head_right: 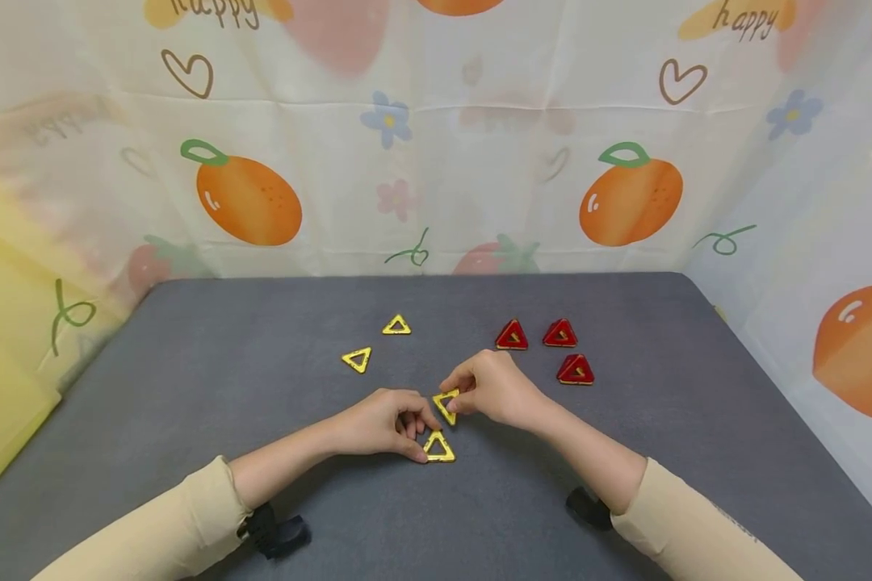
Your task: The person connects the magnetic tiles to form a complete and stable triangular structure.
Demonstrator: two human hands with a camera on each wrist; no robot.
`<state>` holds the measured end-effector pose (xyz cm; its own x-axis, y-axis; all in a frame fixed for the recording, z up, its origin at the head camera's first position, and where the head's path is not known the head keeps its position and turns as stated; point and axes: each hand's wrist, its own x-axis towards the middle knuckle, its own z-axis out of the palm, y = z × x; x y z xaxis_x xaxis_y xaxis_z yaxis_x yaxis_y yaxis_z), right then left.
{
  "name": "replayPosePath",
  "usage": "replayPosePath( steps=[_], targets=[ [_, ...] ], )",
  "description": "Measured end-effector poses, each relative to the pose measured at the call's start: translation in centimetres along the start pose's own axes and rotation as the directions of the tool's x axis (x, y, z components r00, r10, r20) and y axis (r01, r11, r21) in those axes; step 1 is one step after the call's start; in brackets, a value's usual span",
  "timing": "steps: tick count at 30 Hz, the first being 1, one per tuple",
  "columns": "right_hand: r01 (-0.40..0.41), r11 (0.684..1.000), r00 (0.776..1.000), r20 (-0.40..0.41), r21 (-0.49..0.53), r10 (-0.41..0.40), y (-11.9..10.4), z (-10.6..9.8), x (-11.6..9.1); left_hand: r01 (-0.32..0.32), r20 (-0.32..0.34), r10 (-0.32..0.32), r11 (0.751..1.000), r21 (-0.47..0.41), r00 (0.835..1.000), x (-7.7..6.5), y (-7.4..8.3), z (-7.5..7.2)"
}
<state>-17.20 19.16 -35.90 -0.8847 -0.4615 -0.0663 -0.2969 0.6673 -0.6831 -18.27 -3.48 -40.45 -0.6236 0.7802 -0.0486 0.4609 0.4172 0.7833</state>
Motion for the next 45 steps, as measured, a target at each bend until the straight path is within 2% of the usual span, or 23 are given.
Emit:
replayPosePath(
  steps=[6, 12, 24, 33, 39, 45],
  targets=[
    [0.024, 1.000, 0.999, 0.027, -0.020, -0.023, 0.1, 0.7, -1.6, 0.002, -0.004, -0.002, 1.000, 0.013, 1.000, 0.0, 0.1, 0.0],
    [0.026, 0.999, 0.999, 0.021, -0.025, -0.025, 0.1, 1.1, -2.2, 0.003, -0.008, -0.003, 1.000, 0.021, 1.000, -0.1, 0.2, 0.0],
    [0.005, 1.000, 0.999, 0.051, 0.011, -0.006, 0.4, 1.6, -2.2, 0.011, -0.001, -0.011, 1.000, 0.020, 1.000, 0.1, 0.2, 0.2],
    [0.036, 0.996, 0.988, 0.148, 0.076, -0.047, 0.9, 2.3, -1.8, -0.003, -0.002, 0.003, 1.000, 0.008, 1.000, 0.0, -0.1, 0.1],
    [0.057, 0.995, 0.981, 0.179, 0.088, -0.072, 1.4, 2.5, -1.5, 0.027, -0.009, -0.027, 1.000, -0.004, 1.000, -0.1, -0.1, 0.1],
    [0.086, 0.992, 0.973, 0.207, 0.091, -0.104, 1.6, 2.4, -1.4, 0.026, -0.015, -0.026, 1.000, -0.010, 1.000, 0.0, -0.2, 0.1]
  ],
)
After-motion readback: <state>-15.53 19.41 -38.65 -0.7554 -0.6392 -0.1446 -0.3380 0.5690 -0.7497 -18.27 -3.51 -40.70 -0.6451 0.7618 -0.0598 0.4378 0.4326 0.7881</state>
